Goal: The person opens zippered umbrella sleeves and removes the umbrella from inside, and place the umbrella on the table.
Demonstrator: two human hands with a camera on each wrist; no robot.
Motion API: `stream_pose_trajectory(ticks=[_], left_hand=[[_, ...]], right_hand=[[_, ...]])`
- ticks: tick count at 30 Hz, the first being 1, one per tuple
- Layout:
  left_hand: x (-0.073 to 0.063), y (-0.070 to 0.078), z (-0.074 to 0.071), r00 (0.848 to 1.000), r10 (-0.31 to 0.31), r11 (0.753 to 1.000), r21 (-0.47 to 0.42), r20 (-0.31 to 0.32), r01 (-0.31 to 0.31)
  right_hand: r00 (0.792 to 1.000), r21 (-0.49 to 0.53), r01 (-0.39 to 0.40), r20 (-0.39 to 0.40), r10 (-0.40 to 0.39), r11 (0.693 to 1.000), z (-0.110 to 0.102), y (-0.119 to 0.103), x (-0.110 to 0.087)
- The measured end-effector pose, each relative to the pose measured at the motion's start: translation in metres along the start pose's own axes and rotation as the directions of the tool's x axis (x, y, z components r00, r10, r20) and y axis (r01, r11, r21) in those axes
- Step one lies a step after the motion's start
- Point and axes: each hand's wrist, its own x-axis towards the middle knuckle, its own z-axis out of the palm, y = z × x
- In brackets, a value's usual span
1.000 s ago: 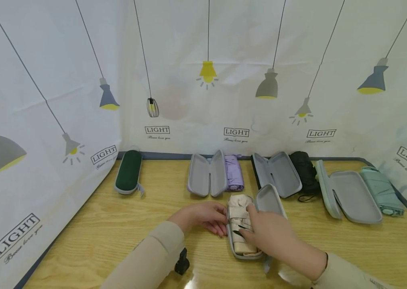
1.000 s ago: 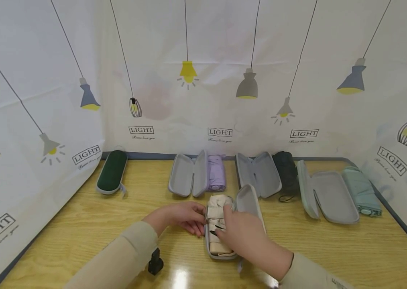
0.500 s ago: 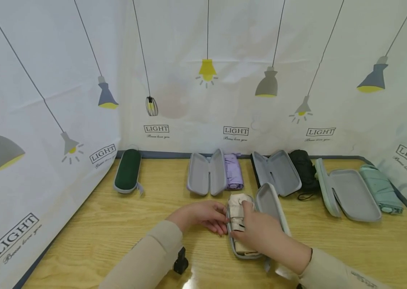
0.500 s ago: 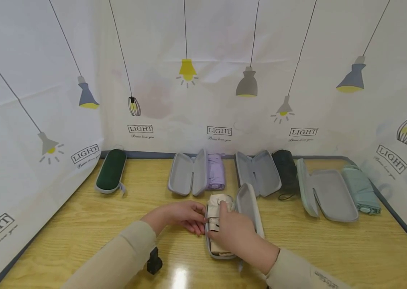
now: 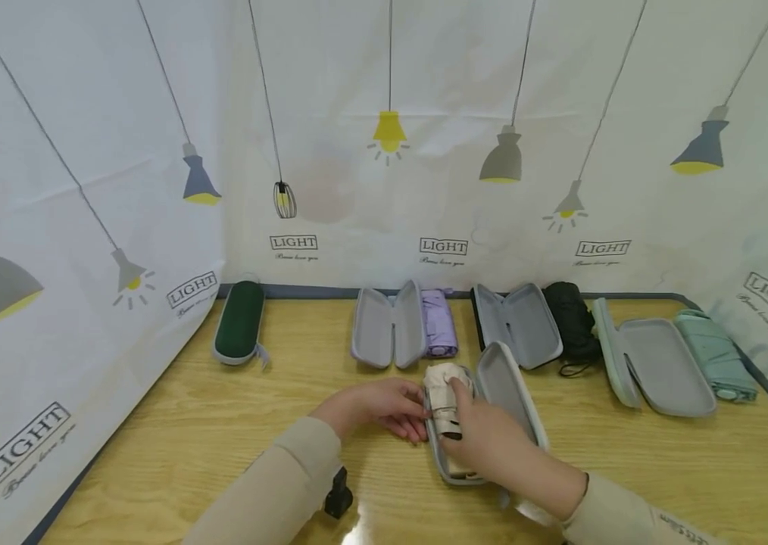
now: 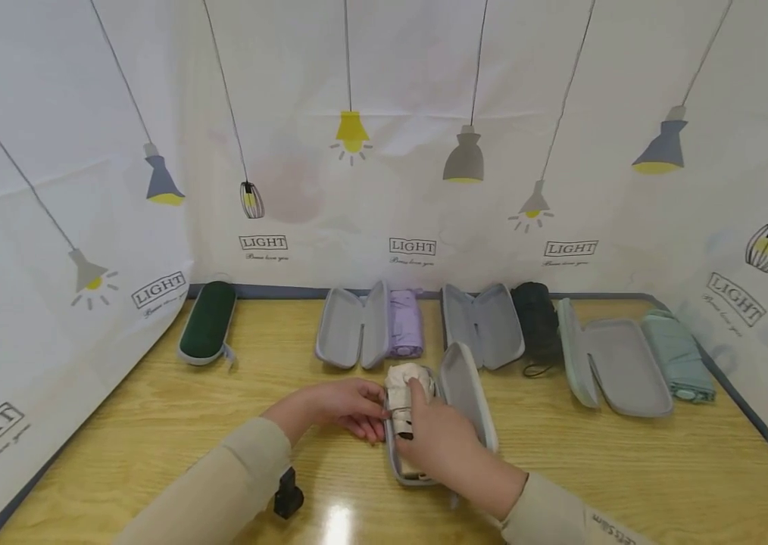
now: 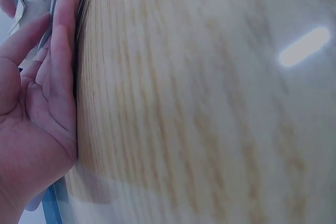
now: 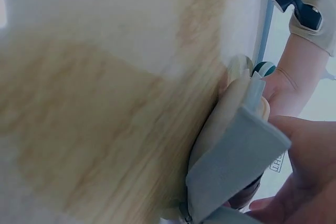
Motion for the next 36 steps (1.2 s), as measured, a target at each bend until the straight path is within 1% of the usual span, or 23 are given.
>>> stream_pose_trajectory(ticks=[2, 4, 9, 14, 18, 21, 23, 25, 27, 29, 31, 33, 34, 36], left_hand=[[0.000, 0.000, 0.001, 1.000, 0.004, 1.000, 0.007, -0.009, -0.004], [-0.001, 0.000, 0.003, 0.999, 0.003, 1.000, 0.016, -0.032, -0.003], [-0.004, 0.000, 0.010, 0.993, -0.003, 1.000, 0.031, -0.122, 0.007], [-0.005, 0.002, 0.020, 0.974, 0.006, 1.000, 0.032, -0.224, 0.001], [-0.006, 0.004, 0.025, 0.959, 0.016, 1.000, -0.014, -0.283, -0.021], [-0.009, 0.009, 0.027, 0.946, 0.037, 0.998, -0.036, -0.322, -0.051], [-0.012, 0.013, 0.029, 0.938, 0.052, 0.997, -0.030, -0.341, -0.067], [-0.015, 0.016, 0.030, 0.933, 0.070, 0.997, -0.011, -0.353, -0.079], [-0.018, 0.018, 0.031, 0.930, 0.083, 0.996, 0.015, -0.359, -0.083], [-0.019, 0.020, 0.032, 0.927, 0.092, 0.996, 0.034, -0.363, -0.086], [-0.020, 0.020, 0.033, 0.925, 0.099, 0.995, 0.049, -0.368, -0.088], [-0.021, 0.021, 0.034, 0.921, 0.105, 0.994, 0.061, -0.375, -0.089], [-0.022, 0.022, 0.034, 0.920, 0.106, 0.994, 0.062, -0.378, -0.090], [-0.024, 0.022, 0.035, 0.917, 0.114, 0.993, 0.069, -0.383, -0.094]], right_hand=[[1.000, 0.028, -0.008, 0.008, 0.008, 1.000, -0.001, 0.001, 0.000], [1.000, 0.057, -0.015, 0.023, 0.013, 0.998, -0.003, 0.001, -0.001], [0.999, 0.110, -0.021, 0.049, 0.016, 0.994, -0.007, 0.005, -0.006], [0.997, 0.194, -0.030, 0.074, 0.016, 0.980, -0.015, 0.010, -0.013], [0.997, 0.234, -0.026, 0.077, 0.008, 0.972, -0.023, 0.012, -0.021], [0.998, 0.265, -0.025, 0.070, 0.006, 0.964, -0.031, 0.014, -0.028], [0.998, 0.291, -0.025, 0.067, 0.006, 0.957, -0.036, 0.016, -0.033], [0.999, 0.303, -0.011, 0.047, -0.004, 0.953, -0.043, 0.020, -0.039], [1.000, 0.305, -0.002, 0.030, -0.008, 0.952, -0.050, 0.025, -0.044], [1.000, 0.334, -0.016, 0.024, 0.008, 0.943, -0.058, 0.030, -0.047], [1.000, 0.345, -0.007, 0.002, 0.007, 0.939, -0.064, 0.035, -0.050], [1.000, 0.371, 0.000, -0.014, 0.005, 0.929, -0.070, 0.041, -0.052], [0.999, 0.373, 0.014, -0.033, -0.002, 0.928, -0.073, 0.044, -0.053], [0.997, 0.334, 0.044, -0.080, -0.018, 0.941, -0.078, 0.052, -0.055]])
